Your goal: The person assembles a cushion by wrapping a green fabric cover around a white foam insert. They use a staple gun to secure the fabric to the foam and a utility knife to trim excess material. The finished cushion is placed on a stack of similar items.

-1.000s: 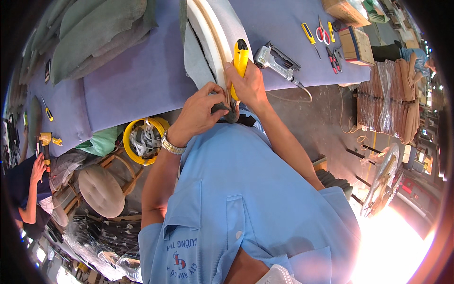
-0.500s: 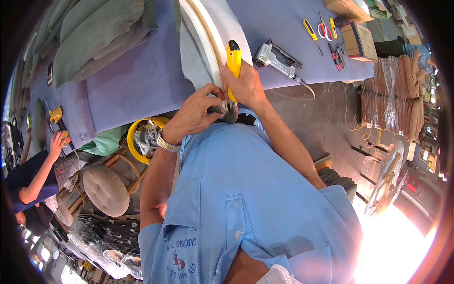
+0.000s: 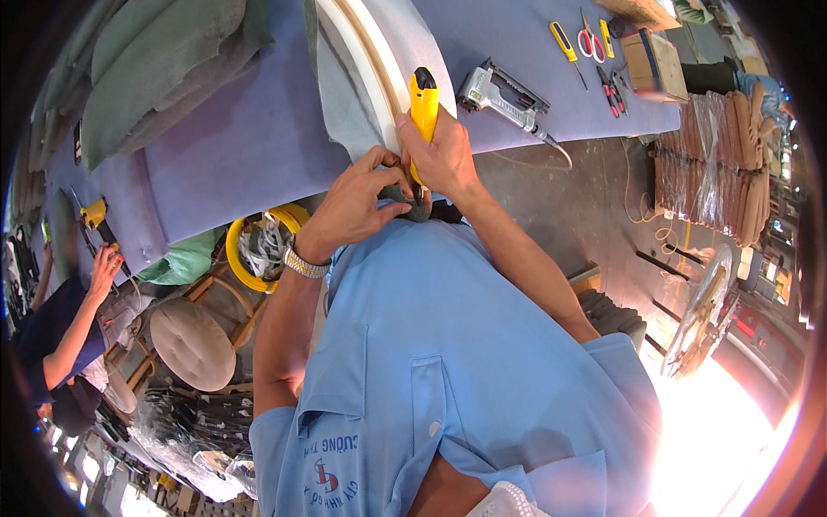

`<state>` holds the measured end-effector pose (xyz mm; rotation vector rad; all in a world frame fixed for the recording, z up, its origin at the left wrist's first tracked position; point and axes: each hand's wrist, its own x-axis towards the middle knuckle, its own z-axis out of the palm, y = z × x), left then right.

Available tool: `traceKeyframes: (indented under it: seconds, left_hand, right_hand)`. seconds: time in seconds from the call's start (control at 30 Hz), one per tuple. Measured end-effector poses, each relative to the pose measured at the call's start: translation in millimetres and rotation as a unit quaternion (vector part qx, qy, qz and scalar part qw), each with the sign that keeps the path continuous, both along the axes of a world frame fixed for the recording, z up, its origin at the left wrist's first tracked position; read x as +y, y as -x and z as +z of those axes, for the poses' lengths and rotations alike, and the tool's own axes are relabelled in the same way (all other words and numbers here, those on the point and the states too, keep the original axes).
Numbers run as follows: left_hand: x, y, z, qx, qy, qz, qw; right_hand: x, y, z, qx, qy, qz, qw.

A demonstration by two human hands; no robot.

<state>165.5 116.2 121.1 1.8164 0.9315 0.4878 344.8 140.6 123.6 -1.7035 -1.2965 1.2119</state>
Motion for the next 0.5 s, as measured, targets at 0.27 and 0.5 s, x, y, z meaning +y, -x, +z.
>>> traceKeyframes:
  seconds: [0.27, 0.5]
  left_hand:
    - [5, 3, -14, 0.014, -0.071, -0.043, 0.996]
    - [13, -2, -11, 0.001, -0.066, -0.05, 0.997]
  right_hand:
    - [-7, 1, -7, 0.027, -0.016, -0.052, 0.998]
    - [11, -3, -9, -0.072, -0.051, -0.019, 0.996]
